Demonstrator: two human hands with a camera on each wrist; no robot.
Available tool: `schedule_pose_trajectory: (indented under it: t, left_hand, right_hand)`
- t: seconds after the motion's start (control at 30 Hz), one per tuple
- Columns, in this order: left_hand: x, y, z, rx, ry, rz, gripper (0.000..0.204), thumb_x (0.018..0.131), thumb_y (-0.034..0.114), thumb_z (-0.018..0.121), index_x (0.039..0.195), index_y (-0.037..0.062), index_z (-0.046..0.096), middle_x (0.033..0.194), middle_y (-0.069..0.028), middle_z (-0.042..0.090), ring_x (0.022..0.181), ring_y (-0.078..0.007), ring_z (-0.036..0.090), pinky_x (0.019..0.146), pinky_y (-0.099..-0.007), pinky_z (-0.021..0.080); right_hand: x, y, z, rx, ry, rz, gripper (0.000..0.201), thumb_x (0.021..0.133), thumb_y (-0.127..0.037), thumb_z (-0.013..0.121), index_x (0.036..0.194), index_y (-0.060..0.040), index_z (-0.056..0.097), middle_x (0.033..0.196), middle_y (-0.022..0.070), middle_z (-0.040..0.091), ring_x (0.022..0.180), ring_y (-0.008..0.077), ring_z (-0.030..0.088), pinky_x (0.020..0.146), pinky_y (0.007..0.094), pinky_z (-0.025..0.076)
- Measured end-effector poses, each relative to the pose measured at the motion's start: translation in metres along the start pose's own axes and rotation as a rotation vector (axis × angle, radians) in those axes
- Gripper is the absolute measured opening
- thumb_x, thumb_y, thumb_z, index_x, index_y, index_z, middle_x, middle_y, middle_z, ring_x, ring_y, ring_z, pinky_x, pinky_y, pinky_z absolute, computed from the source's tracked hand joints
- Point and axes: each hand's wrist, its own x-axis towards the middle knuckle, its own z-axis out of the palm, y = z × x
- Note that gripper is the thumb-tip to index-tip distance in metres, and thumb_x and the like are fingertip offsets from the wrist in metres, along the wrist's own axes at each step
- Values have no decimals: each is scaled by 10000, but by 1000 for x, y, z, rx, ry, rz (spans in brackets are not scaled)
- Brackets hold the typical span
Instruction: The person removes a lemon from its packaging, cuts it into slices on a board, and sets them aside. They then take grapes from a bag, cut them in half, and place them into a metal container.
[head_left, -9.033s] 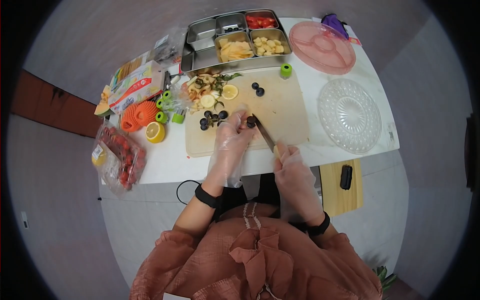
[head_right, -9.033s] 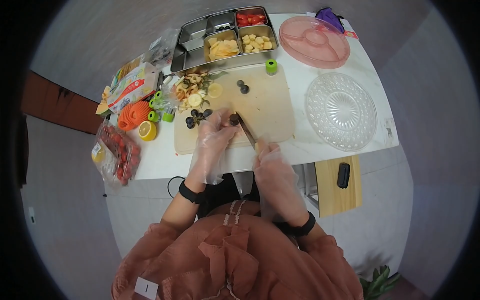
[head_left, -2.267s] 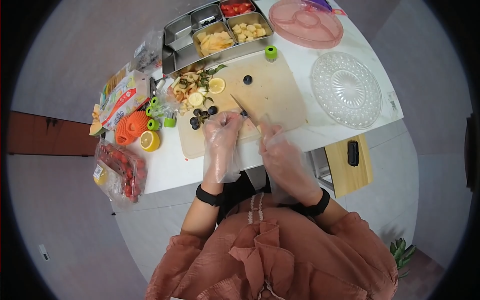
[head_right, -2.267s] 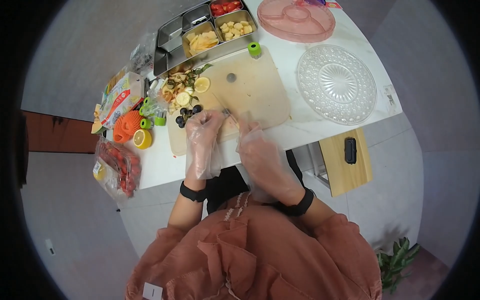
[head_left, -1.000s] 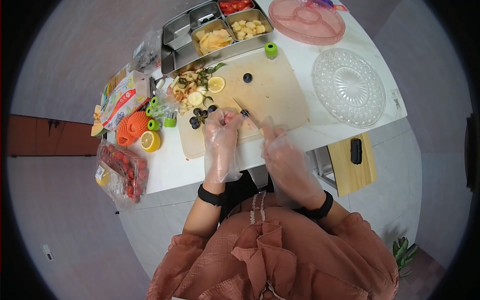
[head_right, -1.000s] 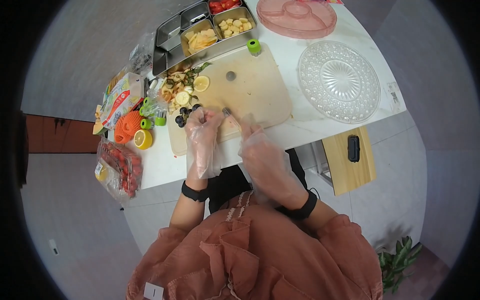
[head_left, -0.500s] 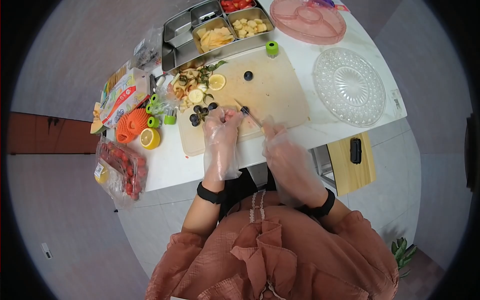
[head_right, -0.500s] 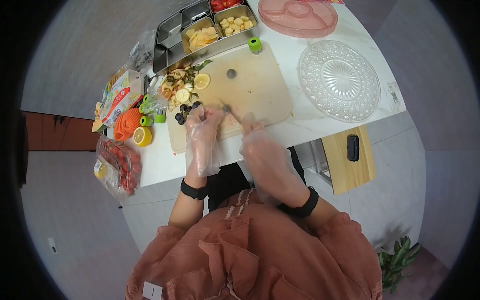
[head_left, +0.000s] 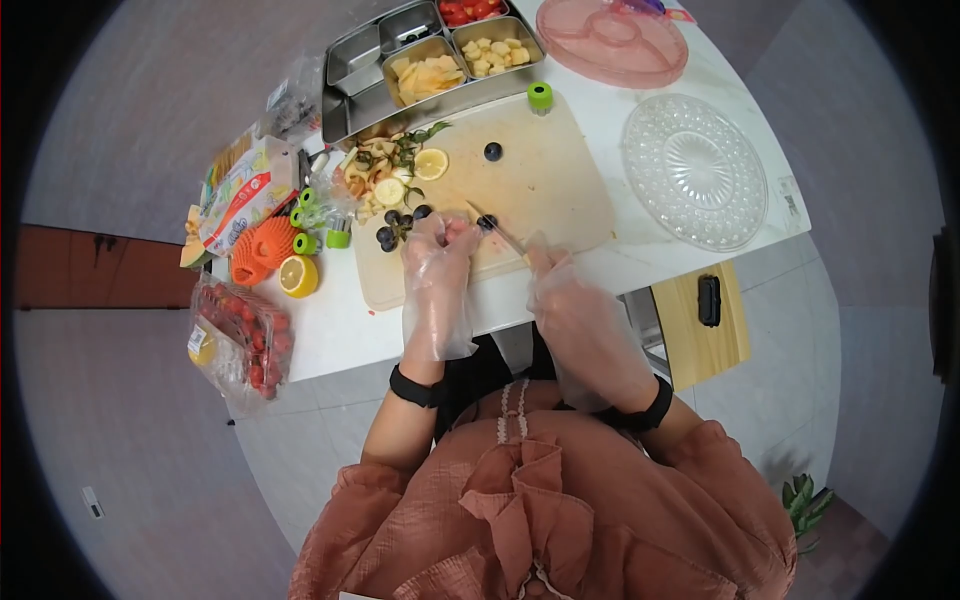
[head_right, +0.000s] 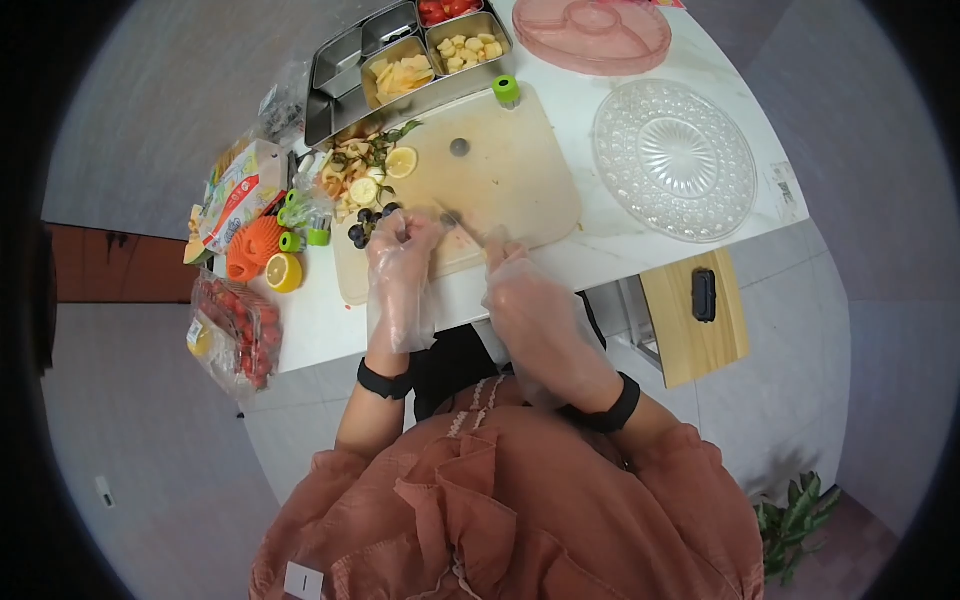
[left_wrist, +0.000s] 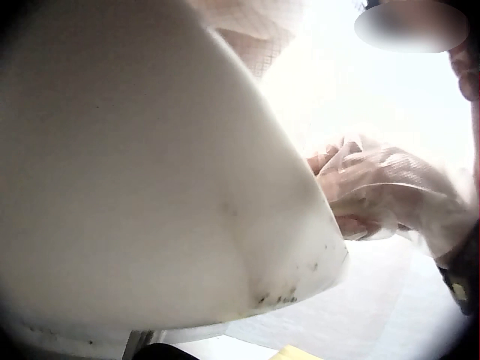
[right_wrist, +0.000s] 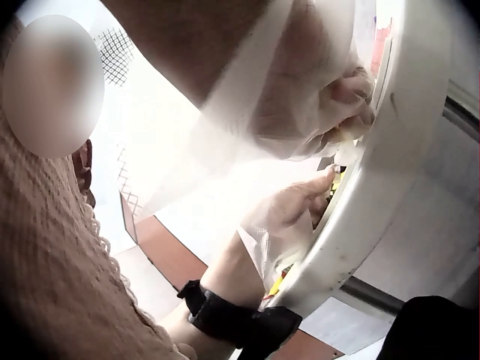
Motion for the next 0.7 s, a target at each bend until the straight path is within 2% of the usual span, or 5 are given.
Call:
schedule_pose_trajectory:
  t: [0.1, 0.17, 0.37, 0.5, 0.7]
  left_hand:
    - [1, -6, -1, -27, -3, 11, 232, 790, 86, 768, 957, -44, 674, 798, -48, 609, 716, -119, 549, 663, -276, 467]
    - [2, -12, -1, -60, -1, 25, 260, 783, 76, 772, 993, -45, 677, 825, -46, 620, 719, -112, 549, 669, -272, 471]
    - [-2, -4, -4, -14, -42, 24, 340, 770, 65, 777, 1075, -50, 681, 905, -66, 654, 728, -112, 566, 677, -264, 482]
    - [-9, 12, -4, 38, -68, 57, 407, 759, 67, 779, 1132, -53, 668, 992, -127, 696, 717, -142, 587, 668, -290, 494]
    - [-12, 14, -3, 91, -110, 112, 442, 770, 92, 766, 1175, -44, 653, 1041, -174, 710, 697, -182, 592, 680, -317, 505]
  right_hand:
    - [0, -4, -5, 3, 8, 57, 599, 880, -122, 569, 1427, 85, 435, 936, 167, 623, 752, 278, 669, 581, 359, 544]
    - [-2, -2, -5, 94, -80, 189, 567, 905, -49, 536, 1462, -31, 427, 1066, 154, 605, 880, 353, 645, 737, 445, 529]
    - [1, -3, -15, 122, -64, 227, 530, 905, -35, 526, 1428, -80, 456, 1037, 145, 603, 879, 364, 642, 723, 461, 527]
    - [3, -1, -16, 59, -32, 141, 484, 954, -127, 508, 1430, -55, 464, 1037, 184, 619, 793, 363, 681, 642, 444, 566]
    - [-1, 7, -9, 111, 107, 173, 309, 959, -169, 544, 1245, -51, 563, 1092, 213, 622, 883, 424, 654, 732, 491, 548]
